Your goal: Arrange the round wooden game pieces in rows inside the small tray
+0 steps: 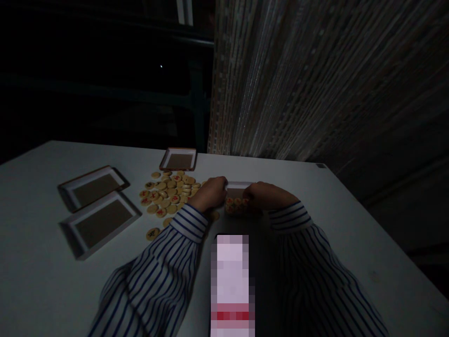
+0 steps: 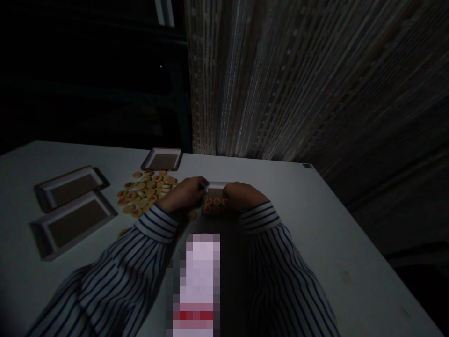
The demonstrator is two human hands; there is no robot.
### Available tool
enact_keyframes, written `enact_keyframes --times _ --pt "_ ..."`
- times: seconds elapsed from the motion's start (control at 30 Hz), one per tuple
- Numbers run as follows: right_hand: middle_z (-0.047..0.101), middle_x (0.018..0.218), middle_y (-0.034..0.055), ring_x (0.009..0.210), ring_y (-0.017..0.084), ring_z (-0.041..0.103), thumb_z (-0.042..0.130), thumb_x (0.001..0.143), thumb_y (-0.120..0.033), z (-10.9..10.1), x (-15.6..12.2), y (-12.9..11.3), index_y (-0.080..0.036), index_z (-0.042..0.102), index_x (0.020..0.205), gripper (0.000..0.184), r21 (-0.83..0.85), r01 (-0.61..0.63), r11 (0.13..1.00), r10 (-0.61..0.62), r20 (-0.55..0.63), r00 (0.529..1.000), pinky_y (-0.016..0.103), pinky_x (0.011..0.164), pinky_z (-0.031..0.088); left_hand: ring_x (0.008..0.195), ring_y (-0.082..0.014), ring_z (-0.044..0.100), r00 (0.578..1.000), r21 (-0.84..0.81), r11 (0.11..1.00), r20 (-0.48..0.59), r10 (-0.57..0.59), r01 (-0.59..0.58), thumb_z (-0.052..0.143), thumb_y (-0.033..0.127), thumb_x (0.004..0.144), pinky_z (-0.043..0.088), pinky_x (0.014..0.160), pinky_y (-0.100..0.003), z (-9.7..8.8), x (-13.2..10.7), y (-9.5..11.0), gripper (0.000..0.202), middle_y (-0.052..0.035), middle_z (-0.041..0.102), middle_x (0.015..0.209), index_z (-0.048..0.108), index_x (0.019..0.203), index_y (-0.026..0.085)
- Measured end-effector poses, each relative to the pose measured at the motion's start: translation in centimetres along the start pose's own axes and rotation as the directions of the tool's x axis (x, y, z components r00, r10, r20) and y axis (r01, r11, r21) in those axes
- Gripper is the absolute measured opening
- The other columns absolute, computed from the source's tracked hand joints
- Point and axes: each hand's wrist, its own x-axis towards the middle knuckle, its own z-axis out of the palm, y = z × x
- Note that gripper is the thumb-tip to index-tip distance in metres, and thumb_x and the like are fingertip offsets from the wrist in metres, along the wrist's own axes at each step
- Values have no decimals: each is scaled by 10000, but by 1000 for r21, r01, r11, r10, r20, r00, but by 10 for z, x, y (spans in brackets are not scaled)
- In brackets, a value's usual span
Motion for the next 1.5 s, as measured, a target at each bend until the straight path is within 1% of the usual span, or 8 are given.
enact_keyframes --times 0.23,0.37,0.5,0.77,1.0,1.13,1.33,1.5 --pt "677 824 68 680 164 609 547 713 -168 -2 -3 0 -213 696 884 232 15 9 1000 -8 -24 1000 252 567 395 977 -226 613 1000 -24 1000 -8 18 -18 503 129 766 457 823 -308 1 1 -2 307 -140 664 1049 604 1055 129" --pt "678 850 70 693 157 603 525 737 -182 -3 -3 2 -214 691 919 249 6 12 1000 -12 -27 1000 251 584 392 957 -222 620 1000 -32 999 -8 22 -22 493 151 780 462 812 -308 2 1 -4 304 -137 668 1042 603 1064 131" --pt "680 863 71 699 157 606 523 716 -160 -3 -3 2 -219 685 965 303 7 8 1000 -8 -21 1000 243 571 383 983 -217 613 1000 -30 999 -2 13 -13 497 144 773 461 825 -301 1 1 -3 310 -135 663 1058 601 1066 135" --pt "685 924 84 755 171 616 524 743 -174 -2 -2 0 -219 675 1025 322 -11 -6 1000 6 -12 1000 249 613 409 985 -217 613 1000 -10 1000 2 6 -6 492 149 775 462 817 -290 1 1 -3 330 -132 660 1072 595 1088 131" --pt "672 1027 80 880 209 617 494 758 -195 -3 -2 -5 -249 647 1103 382 -24 50 998 -50 -20 999 272 674 420 983 -208 615 1000 -2 1000 -6 9 -9 489 144 772 463 824 -282 1 0 -3 346 -119 664 1069 589 1104 132" --pt "672 1028 73 863 201 615 509 743 -196 -3 -2 -7 -256 654 1090 381 -5 82 997 -82 -4 997 270 661 419 982 -215 616 1000 -2 1000 -3 17 -17 491 154 776 467 822 -289 0 0 -3 337 -124 660 1075 591 1098 137" --pt "688 950 73 810 187 620 507 741 -196 -3 -2 -7 -238 682 1031 342 3 82 997 -82 -5 997 257 626 410 970 -220 620 1000 -6 1000 -5 14 -14 487 155 778 467 821 -304 1 1 -3 333 -129 665 1059 594 1093 135" --pt "677 999 77 830 185 617 529 740 -227 -3 -3 -8 -239 656 1086 370 -5 64 998 -64 -12 998 260 653 421 977 -216 616 1000 -4 1000 -5 26 -26 491 159 774 464 825 -298 1 1 -4 338 -127 663 1061 592 1096 136"
